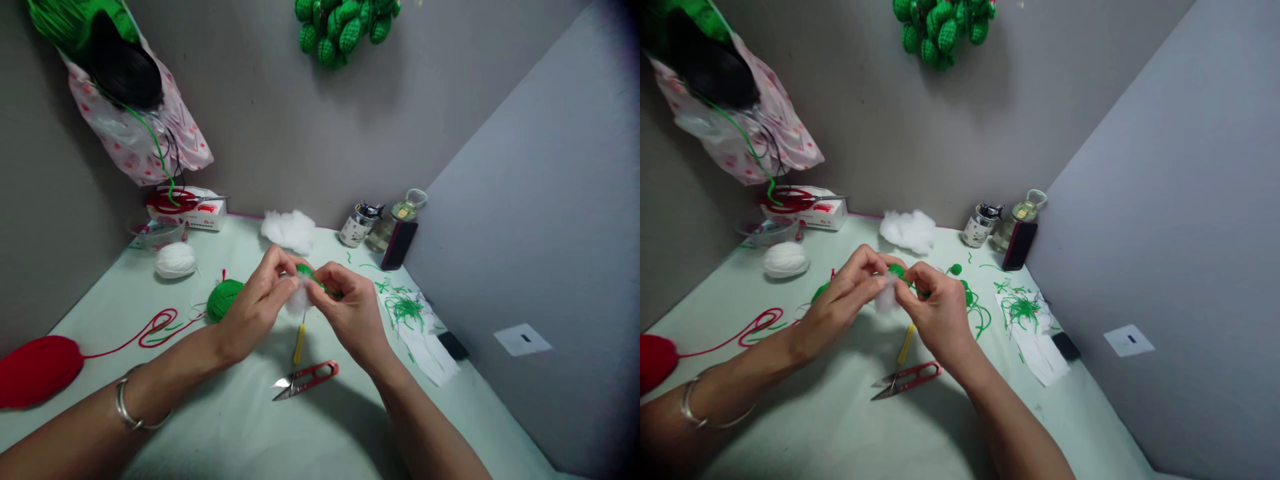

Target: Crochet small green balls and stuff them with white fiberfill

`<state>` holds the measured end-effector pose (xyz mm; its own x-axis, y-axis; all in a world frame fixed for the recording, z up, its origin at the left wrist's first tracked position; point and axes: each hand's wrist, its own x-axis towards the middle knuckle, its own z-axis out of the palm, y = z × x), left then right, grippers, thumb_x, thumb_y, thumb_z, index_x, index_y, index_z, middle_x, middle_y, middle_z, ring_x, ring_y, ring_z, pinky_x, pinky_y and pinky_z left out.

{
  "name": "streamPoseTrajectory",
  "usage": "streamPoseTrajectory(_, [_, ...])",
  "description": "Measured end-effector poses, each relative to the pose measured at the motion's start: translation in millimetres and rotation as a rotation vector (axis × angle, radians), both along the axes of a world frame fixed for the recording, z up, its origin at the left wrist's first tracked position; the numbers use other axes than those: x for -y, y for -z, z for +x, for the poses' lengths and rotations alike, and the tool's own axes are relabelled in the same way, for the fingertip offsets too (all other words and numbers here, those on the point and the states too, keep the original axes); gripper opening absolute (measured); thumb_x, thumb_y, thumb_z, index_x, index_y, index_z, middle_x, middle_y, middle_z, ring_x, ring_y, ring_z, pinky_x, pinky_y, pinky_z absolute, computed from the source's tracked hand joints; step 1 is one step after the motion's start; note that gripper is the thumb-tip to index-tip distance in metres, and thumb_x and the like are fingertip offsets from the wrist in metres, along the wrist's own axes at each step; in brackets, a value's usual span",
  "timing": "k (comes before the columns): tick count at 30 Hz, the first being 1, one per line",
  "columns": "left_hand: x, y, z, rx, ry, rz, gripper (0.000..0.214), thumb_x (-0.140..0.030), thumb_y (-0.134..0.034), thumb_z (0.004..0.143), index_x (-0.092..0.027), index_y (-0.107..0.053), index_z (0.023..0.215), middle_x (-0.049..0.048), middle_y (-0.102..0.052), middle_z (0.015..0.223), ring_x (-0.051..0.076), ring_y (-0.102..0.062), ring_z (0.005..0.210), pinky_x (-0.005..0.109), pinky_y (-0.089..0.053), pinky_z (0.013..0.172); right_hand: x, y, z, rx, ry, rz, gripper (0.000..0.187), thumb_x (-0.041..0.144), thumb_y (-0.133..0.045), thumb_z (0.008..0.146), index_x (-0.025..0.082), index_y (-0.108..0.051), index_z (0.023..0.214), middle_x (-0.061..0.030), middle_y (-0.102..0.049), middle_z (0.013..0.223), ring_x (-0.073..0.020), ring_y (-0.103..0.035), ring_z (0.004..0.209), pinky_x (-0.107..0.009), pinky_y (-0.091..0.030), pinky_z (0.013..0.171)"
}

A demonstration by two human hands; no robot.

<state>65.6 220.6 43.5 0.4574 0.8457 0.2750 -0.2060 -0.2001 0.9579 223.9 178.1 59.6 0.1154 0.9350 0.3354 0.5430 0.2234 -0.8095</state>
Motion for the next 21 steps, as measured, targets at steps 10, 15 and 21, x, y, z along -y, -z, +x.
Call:
streamPoseTrajectory(10, [-8.8,3.6,1.7,0.028,-0.017,-0.011,0.026,-0.021,-0.068,0.089,-0.023,-0.042,0.083,-0.0019,-0.066,0.090,0.013,-0.061,0.078,0.027,-0.050,0.070,18.2,-21.7,5.5,0.165,-0.285,-0.045,0.017,0.021,-0.052,0.100,0.021,-0.060,0.086,0.0043,-0.058,0.070,-0.0089,-0.046,0.060,-0.024,-0.036,0.060])
streamPoseTrajectory(15, [-11.6,6.3,5.6,0.069,0.067,-0.195,0.026,-0.024,-0.066,0.087,-0.024,-0.040,0.083,-0.0066,-0.064,0.075,0.010,-0.060,0.051,0.025,-0.048,0.051,15.4,-17.7,5.3,0.275,-0.296,0.010,0.010,0.016,-0.057,0.096,0.022,-0.059,0.089,0.0072,-0.049,0.064,-0.0092,-0.039,0.056,-0.024,-0.033,0.058])
streamPoseTrajectory(21, [-9.0,6.0,4.4,0.132,0.128,-0.330,0.019,-0.025,-0.062,0.092,-0.021,-0.046,0.083,-0.0047,-0.070,0.072,0.011,-0.070,0.060,0.025,-0.052,0.065,3.2,-4.2,8.3,0.316,-0.100,0.096,0.020,0.019,-0.064,0.093,0.021,-0.058,0.074,0.0071,-0.049,0.058,-0.0090,-0.036,0.054,-0.024,-0.030,0.056])
